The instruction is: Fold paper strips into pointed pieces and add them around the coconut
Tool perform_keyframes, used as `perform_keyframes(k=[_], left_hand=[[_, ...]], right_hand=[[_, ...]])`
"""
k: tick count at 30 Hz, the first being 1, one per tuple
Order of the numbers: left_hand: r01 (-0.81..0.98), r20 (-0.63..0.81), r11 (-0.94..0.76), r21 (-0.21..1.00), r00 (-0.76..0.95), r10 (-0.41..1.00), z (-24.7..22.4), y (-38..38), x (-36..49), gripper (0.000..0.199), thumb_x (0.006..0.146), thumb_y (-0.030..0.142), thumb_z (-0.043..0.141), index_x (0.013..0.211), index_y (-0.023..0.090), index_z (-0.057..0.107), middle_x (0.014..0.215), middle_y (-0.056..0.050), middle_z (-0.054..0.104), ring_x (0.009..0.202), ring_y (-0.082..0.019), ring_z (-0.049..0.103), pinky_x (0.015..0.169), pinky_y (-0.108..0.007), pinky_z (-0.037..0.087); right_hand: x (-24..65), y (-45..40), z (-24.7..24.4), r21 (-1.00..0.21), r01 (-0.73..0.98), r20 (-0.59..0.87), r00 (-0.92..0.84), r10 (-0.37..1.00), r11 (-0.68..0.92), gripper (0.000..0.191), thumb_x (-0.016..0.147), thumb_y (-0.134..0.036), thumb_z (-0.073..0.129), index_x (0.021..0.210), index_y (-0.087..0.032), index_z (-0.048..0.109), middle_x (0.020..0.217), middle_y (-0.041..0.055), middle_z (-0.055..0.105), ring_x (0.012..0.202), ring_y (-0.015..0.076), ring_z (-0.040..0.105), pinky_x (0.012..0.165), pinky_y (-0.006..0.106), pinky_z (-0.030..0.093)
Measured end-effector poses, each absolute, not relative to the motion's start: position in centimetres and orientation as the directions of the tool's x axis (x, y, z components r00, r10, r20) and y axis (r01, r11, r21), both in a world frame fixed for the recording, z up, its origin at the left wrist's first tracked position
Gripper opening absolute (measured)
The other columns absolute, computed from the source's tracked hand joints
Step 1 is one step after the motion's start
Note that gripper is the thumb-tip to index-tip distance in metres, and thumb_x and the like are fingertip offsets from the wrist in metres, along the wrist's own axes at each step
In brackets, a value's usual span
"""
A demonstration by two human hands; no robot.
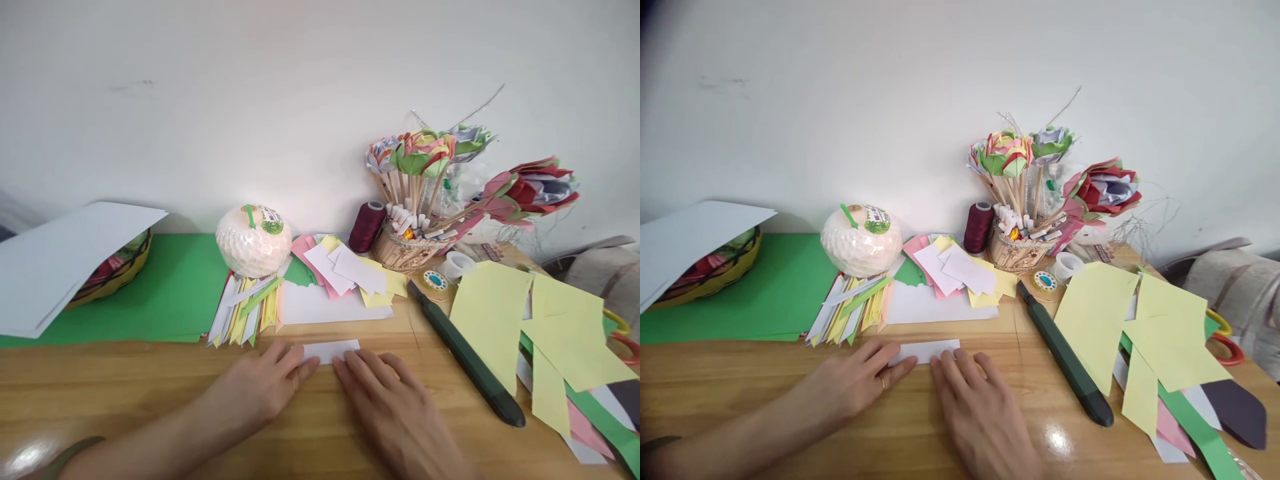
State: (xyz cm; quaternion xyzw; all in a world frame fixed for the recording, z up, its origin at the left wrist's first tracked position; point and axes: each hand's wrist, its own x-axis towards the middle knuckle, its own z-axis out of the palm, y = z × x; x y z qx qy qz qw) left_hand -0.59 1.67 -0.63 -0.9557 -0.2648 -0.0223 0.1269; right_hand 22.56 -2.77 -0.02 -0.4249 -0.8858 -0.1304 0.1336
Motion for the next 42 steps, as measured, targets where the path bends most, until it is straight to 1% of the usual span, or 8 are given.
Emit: perform_keyframes(k=[8, 13, 17, 21, 27, 35, 37, 42], left_hand=[[0.546, 0.139, -0.816, -0.188, 0.838, 0.528, -1.5, 1.1, -3.1, 0.045, 0.089, 0.007, 0.038, 0.133, 0.018, 0.042, 0.123, -0.010, 0.054, 0.099, -0.020, 0.053, 0.073, -0.027, 0.047], [0.546, 0.130, -0.813, -0.200, 0.838, 0.530, -1.6, 0.7, -3.9, 0.051, 0.087, 0.002, 0.034, 0.135, 0.016, 0.042, 0.137, -0.007, 0.047, 0.093, -0.020, 0.051, 0.072, -0.029, 0.047], [0.558, 0.154, -0.808, -0.190, 0.829, 0.537, -1.7, 0.6, -4.0, 0.051, 0.087, 0.000, 0.031, 0.134, 0.017, 0.043, 0.137, -0.007, 0.047, 0.091, -0.019, 0.051, 0.073, -0.029, 0.047], [0.539, 0.175, -0.825, -0.170, 0.840, 0.514, -1.7, 0.7, -3.9, 0.050, 0.087, 0.000, 0.032, 0.133, 0.014, 0.044, 0.135, -0.009, 0.050, 0.092, -0.018, 0.052, 0.078, -0.028, 0.047], [0.519, 0.168, -0.836, -0.180, 0.853, 0.494, -1.1, 0.6, -3.7, 0.046, 0.089, 0.003, 0.036, 0.134, 0.010, 0.042, 0.134, -0.010, 0.051, 0.095, -0.019, 0.054, 0.081, -0.029, 0.044], [0.557, 0.176, -0.810, -0.185, 0.830, 0.530, -1.4, 0.6, -3.9, 0.049, 0.088, 0.001, 0.034, 0.133, 0.016, 0.044, 0.134, -0.007, 0.051, 0.089, -0.017, 0.052, 0.078, -0.028, 0.045], [0.569, 0.209, -0.808, -0.153, 0.817, 0.537, -1.8, 0.7, -3.9, 0.047, 0.088, 0.002, 0.037, 0.131, 0.018, 0.046, 0.134, -0.006, 0.052, 0.088, -0.017, 0.051, 0.080, -0.028, 0.045], [0.565, 0.244, -0.812, -0.147, 0.816, 0.524, -2.1, 0.8, -3.9, 0.047, 0.089, 0.001, 0.034, 0.131, 0.018, 0.047, 0.133, -0.005, 0.052, 0.091, -0.017, 0.051, 0.081, -0.029, 0.045]], right_hand=[[24.8, -2.7, 0.4, 0.126, 0.781, 0.324, -0.615, 0.719, 0.612, 0.040, 0.092, -0.009, 0.031, 0.121, -0.017, 0.057, 0.119, 0.0049, 0.064, 0.114, 0.0239, 0.053, 0.096, 0.046, 0.040], [25.6, -2.5, 0.5, 0.135, 0.747, 0.313, -0.656, 0.687, 0.651, 0.044, 0.091, -0.008, 0.030, 0.128, -0.014, 0.052, 0.127, 0.0059, 0.060, 0.119, 0.0234, 0.052, 0.091, 0.043, 0.048], [26.3, -2.5, 0.2, 0.064, 0.748, 0.342, -0.638, 0.690, 0.660, 0.046, 0.087, -0.004, 0.031, 0.126, -0.011, 0.054, 0.125, 0.0091, 0.061, 0.118, 0.0207, 0.053, 0.089, 0.036, 0.050], [25.8, -2.4, 0.8, 0.058, 0.796, 0.400, -0.571, 0.717, 0.602, 0.040, 0.088, -0.005, 0.031, 0.117, -0.010, 0.058, 0.110, 0.0117, 0.066, 0.102, 0.0211, 0.061, 0.081, 0.034, 0.051], [21.3, -1.8, 1.1, 0.111, 0.732, 0.281, -0.672, 0.685, 0.672, 0.044, 0.081, -0.006, 0.043, 0.122, -0.017, 0.054, 0.095, 0.0058, 0.065, 0.082, 0.0210, 0.060, 0.074, 0.035, 0.048], [25.3, -2.1, 1.5, 0.115, 0.786, 0.253, -0.615, 0.747, 0.608, 0.043, 0.078, -0.004, 0.047, 0.118, -0.019, 0.056, 0.107, 0.0083, 0.064, 0.096, 0.0243, 0.058, 0.079, 0.039, 0.047], [26.8, -2.2, 1.8, 0.060, 0.811, 0.200, -0.581, 0.789, 0.582, 0.039, 0.080, -0.009, 0.047, 0.116, -0.020, 0.057, 0.105, 0.0090, 0.064, 0.095, 0.0262, 0.058, 0.079, 0.043, 0.048], [26.7, -1.3, 1.9, -0.140, 0.832, 0.280, -0.488, 0.827, 0.538, 0.032, 0.091, -0.019, 0.043, 0.121, -0.018, 0.054, 0.106, 0.0105, 0.062, 0.094, 0.0226, 0.060, 0.078, 0.038, 0.052]])
